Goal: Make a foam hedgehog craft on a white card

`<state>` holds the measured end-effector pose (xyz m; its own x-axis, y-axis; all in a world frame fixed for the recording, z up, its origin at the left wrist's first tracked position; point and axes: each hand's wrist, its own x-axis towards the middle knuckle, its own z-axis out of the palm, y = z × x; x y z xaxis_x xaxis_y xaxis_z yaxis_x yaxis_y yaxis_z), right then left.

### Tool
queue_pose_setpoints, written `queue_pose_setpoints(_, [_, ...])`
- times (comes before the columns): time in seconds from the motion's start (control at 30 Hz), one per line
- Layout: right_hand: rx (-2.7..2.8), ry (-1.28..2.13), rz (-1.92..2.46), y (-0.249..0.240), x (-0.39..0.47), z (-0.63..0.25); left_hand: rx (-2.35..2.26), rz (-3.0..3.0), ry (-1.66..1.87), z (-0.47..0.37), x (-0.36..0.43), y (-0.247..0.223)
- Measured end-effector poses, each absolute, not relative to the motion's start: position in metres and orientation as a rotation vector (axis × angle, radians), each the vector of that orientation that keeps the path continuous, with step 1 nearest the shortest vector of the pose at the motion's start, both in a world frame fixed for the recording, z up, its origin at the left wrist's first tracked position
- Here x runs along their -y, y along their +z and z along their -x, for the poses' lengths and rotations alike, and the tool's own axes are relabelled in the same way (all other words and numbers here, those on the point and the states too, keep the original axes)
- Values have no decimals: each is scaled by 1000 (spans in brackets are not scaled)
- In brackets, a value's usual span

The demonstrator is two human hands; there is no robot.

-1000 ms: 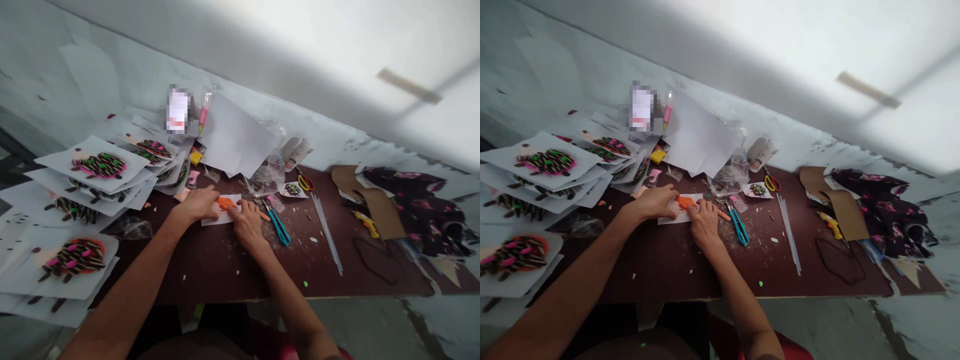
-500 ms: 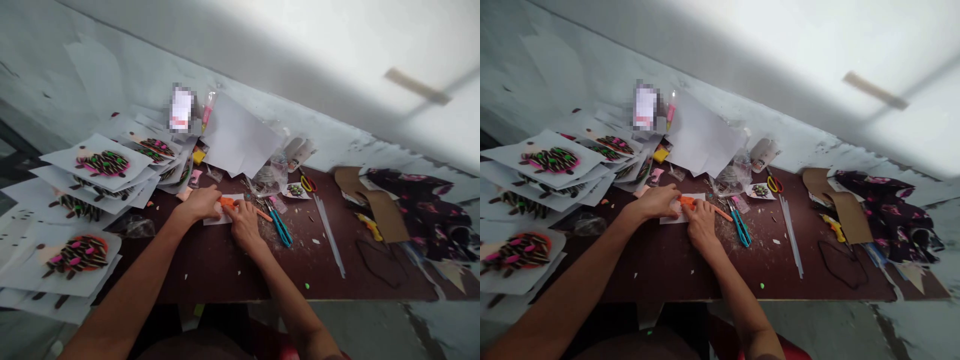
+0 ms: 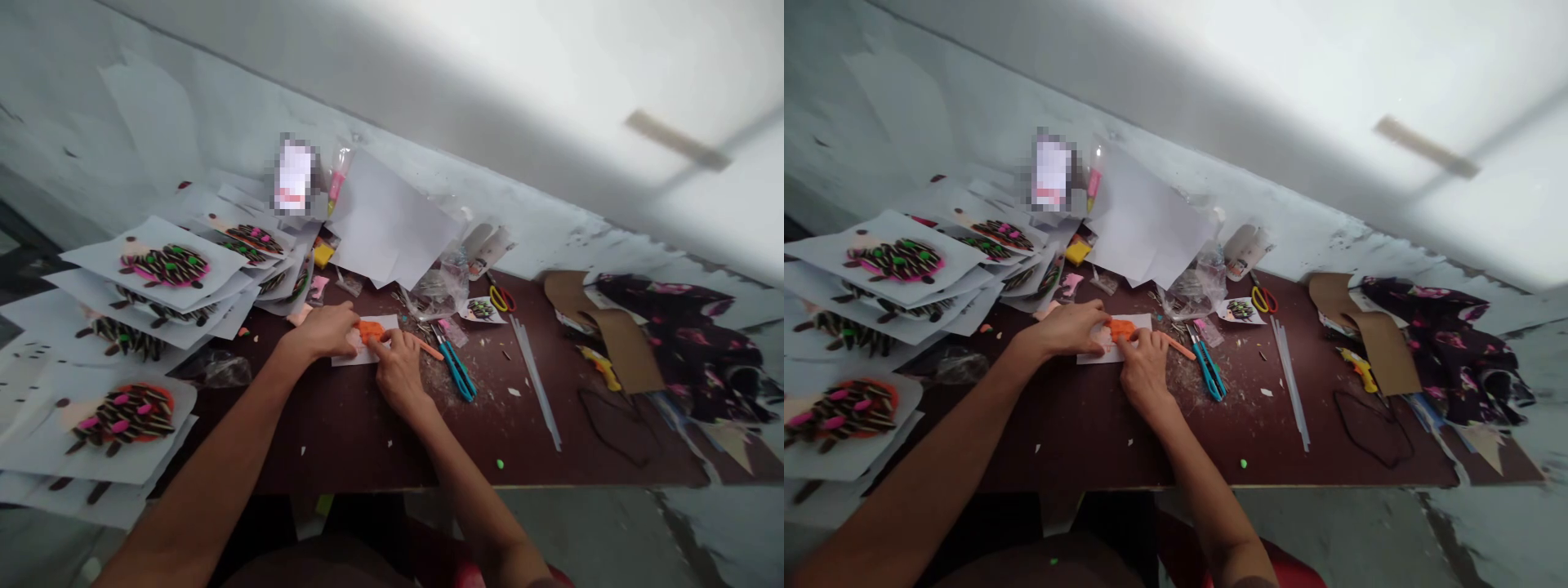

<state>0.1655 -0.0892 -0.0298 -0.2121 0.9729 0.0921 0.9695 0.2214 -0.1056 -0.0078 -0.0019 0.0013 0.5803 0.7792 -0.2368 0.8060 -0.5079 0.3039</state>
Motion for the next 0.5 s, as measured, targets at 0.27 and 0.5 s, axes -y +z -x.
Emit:
queue_pose_setpoints(0.27, [2431,65,1818,-30,89,-159,-1272,-2438,-97,8,1,1])
queue_pose_setpoints(0.5, [2367,70,1822,-28,90,-162,-1282,-2452,-93,8,2,1])
